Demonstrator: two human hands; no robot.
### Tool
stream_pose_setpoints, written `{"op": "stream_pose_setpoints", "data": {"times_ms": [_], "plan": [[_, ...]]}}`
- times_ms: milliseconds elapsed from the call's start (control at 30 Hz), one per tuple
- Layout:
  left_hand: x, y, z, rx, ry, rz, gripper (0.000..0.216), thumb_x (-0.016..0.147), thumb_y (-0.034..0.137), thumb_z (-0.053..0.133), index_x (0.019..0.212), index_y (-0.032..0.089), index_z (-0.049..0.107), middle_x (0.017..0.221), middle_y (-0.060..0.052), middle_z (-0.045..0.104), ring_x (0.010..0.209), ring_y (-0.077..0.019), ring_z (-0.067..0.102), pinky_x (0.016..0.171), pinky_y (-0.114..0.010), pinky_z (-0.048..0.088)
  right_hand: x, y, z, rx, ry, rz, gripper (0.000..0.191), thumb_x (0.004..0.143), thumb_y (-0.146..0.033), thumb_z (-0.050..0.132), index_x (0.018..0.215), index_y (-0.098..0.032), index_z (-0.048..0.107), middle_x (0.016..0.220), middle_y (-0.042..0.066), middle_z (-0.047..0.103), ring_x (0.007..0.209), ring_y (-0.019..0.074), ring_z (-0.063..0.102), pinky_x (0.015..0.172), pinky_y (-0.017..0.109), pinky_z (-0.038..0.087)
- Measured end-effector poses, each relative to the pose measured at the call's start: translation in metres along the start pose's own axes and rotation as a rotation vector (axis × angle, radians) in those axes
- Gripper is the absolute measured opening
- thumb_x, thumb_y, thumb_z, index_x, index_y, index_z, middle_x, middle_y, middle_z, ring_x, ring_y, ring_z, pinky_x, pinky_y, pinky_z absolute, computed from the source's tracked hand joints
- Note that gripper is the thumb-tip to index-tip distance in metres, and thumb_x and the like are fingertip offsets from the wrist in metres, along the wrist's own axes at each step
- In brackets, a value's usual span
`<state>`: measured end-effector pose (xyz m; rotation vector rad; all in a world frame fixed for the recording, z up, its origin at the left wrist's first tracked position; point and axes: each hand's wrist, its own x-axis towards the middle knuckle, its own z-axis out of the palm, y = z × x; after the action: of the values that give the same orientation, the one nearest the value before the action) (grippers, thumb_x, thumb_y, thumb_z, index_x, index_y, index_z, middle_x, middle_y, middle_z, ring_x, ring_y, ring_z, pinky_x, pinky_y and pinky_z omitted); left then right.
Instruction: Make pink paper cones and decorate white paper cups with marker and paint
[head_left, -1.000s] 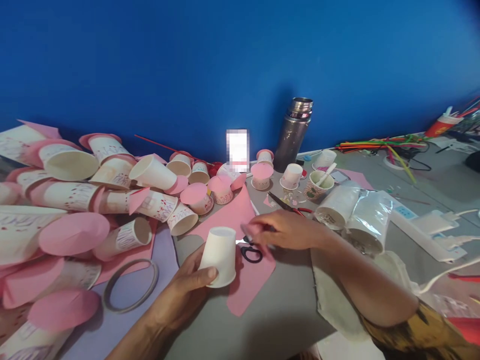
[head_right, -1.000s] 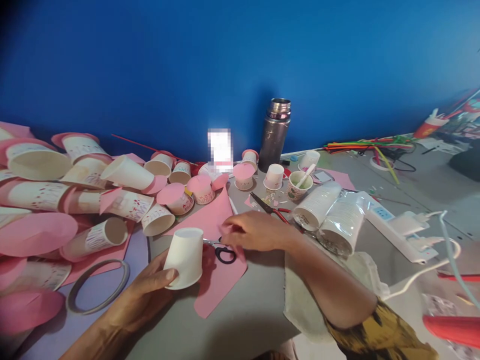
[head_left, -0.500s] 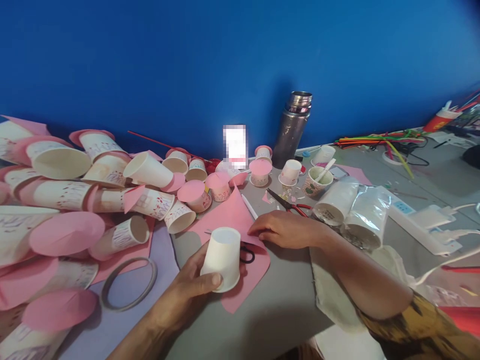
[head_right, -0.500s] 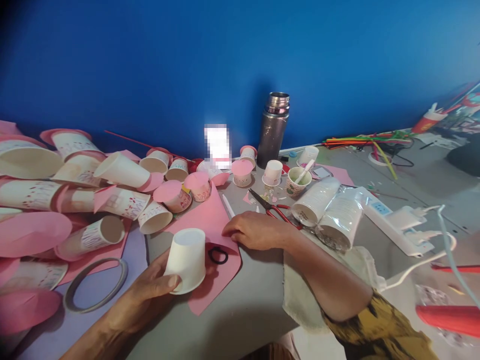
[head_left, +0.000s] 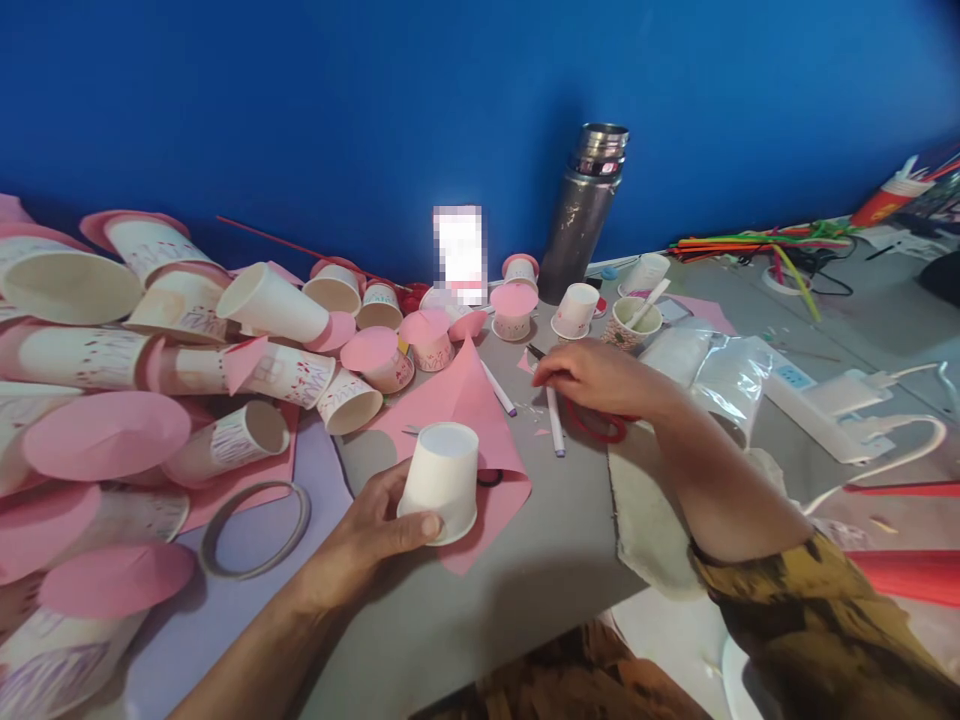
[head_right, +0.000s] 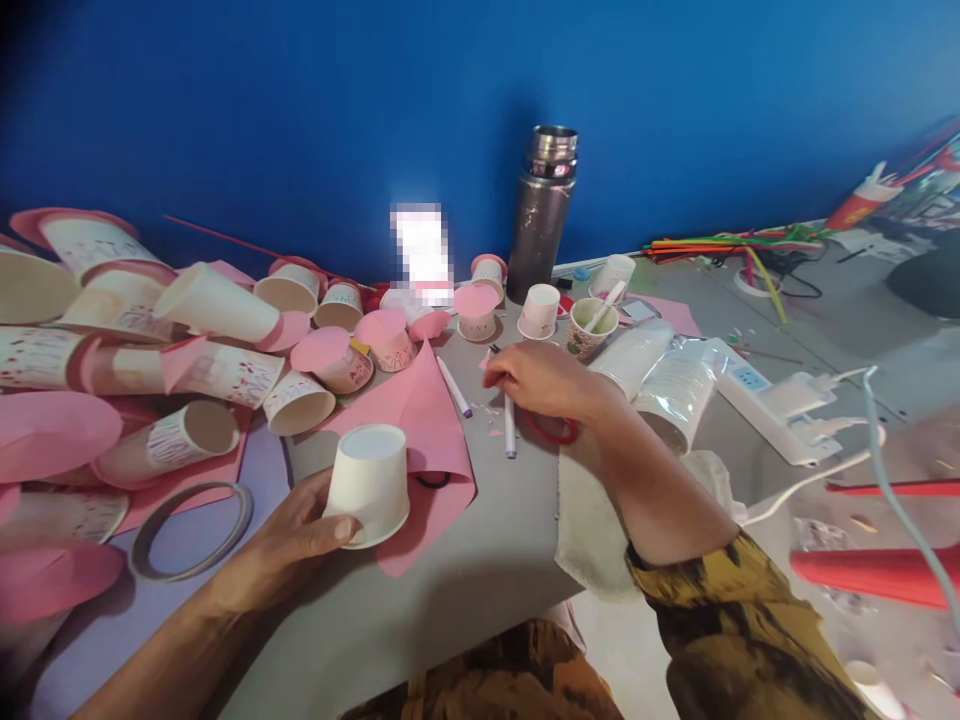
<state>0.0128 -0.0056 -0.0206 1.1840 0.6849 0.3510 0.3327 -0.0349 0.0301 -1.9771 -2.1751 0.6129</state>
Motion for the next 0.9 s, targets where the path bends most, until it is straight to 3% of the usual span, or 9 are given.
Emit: {"op": "stream_pose_setpoints", "data": {"times_ms": [100,233,367,500,600,767,900], "plan": [[0.001,0.000,0.000,-0.017,0.014,0.007,0.059,0.065,0.056,0.091,0.103,0.013,0.077,0.092,-0.012,0.072,0.081,-0.0236,0.060,0.071,-0.031,0.044,-0.005,0.010,-0.001,-0.141,-0.066,0.075,0.034,0.084,-0.006,0.058,0.102,-0.025,0.080,0.112,0.008,0.072,0.102,0.0273,0.067,0.080,0.032,0.047],[0.002,0.000,0.001,-0.059,0.010,0.009,0.054,0.065,0.052,0.092,0.100,0.013,0.077,0.092,-0.012,0.073,0.082,-0.0237,0.061,0.072,-0.031,0.044,-0.004,0.010,0.014,-0.151,-0.147,0.035,0.039,0.077,-0.001,0.057,0.099,-0.026,0.077,0.115,0.009,0.064,0.094,0.0243,0.064,0.069,0.030,0.042],[0.002,-0.002,0.003,-0.148,-0.010,0.017,0.052,0.066,0.046,0.092,0.105,0.014,0.077,0.092,-0.012,0.074,0.081,-0.0224,0.062,0.072,-0.030,0.045,0.003,0.007,0.023,-0.127,-0.167,0.002,0.031,0.074,-0.001,0.061,0.089,-0.024,0.077,0.110,0.008,0.062,0.092,0.0237,0.063,0.066,0.030,0.039],[0.001,-0.003,0.005,-0.282,-0.050,0.003,0.051,0.069,0.044,0.090,0.108,0.014,0.075,0.093,-0.012,0.074,0.079,-0.0222,0.063,0.070,-0.030,0.048,0.006,0.006,0.015,-0.072,-0.123,-0.084,0.018,0.085,-0.011,0.061,0.090,-0.022,0.074,0.119,0.008,0.062,0.102,0.0242,0.064,0.080,0.031,0.046],[0.001,-0.003,0.006,-0.383,-0.076,0.016,0.042,0.073,0.046,0.086,0.097,0.013,0.074,0.089,-0.012,0.073,0.075,-0.0217,0.064,0.067,-0.031,0.050,0.006,0.006,0.009,0.003,-0.083,-0.156,0.016,0.097,-0.019,0.054,0.098,-0.022,0.069,0.119,0.006,0.064,0.102,0.0210,0.065,0.086,0.031,0.048],[0.001,-0.003,0.003,-0.441,-0.071,0.023,0.037,0.079,0.046,0.081,0.092,0.012,0.075,0.087,-0.013,0.072,0.074,-0.0220,0.064,0.068,-0.033,0.054,0.005,0.010,0.013,-0.032,-0.185,-0.071,0.024,0.084,-0.019,0.070,0.107,-0.024,0.071,0.115,0.006,0.064,0.102,0.0243,0.065,0.082,0.031,0.047],[0.002,-0.007,0.001,-0.456,-0.070,0.025,0.033,0.082,0.042,0.079,0.094,0.012,0.076,0.090,-0.014,0.073,0.075,-0.0229,0.065,0.068,-0.034,0.056,0.007,0.001,0.020,-0.117,-0.128,-0.022,0.012,0.088,-0.019,0.065,0.099,-0.023,0.070,0.110,0.007,0.064,0.095,0.0240,0.065,0.073,0.030,0.043]]}}
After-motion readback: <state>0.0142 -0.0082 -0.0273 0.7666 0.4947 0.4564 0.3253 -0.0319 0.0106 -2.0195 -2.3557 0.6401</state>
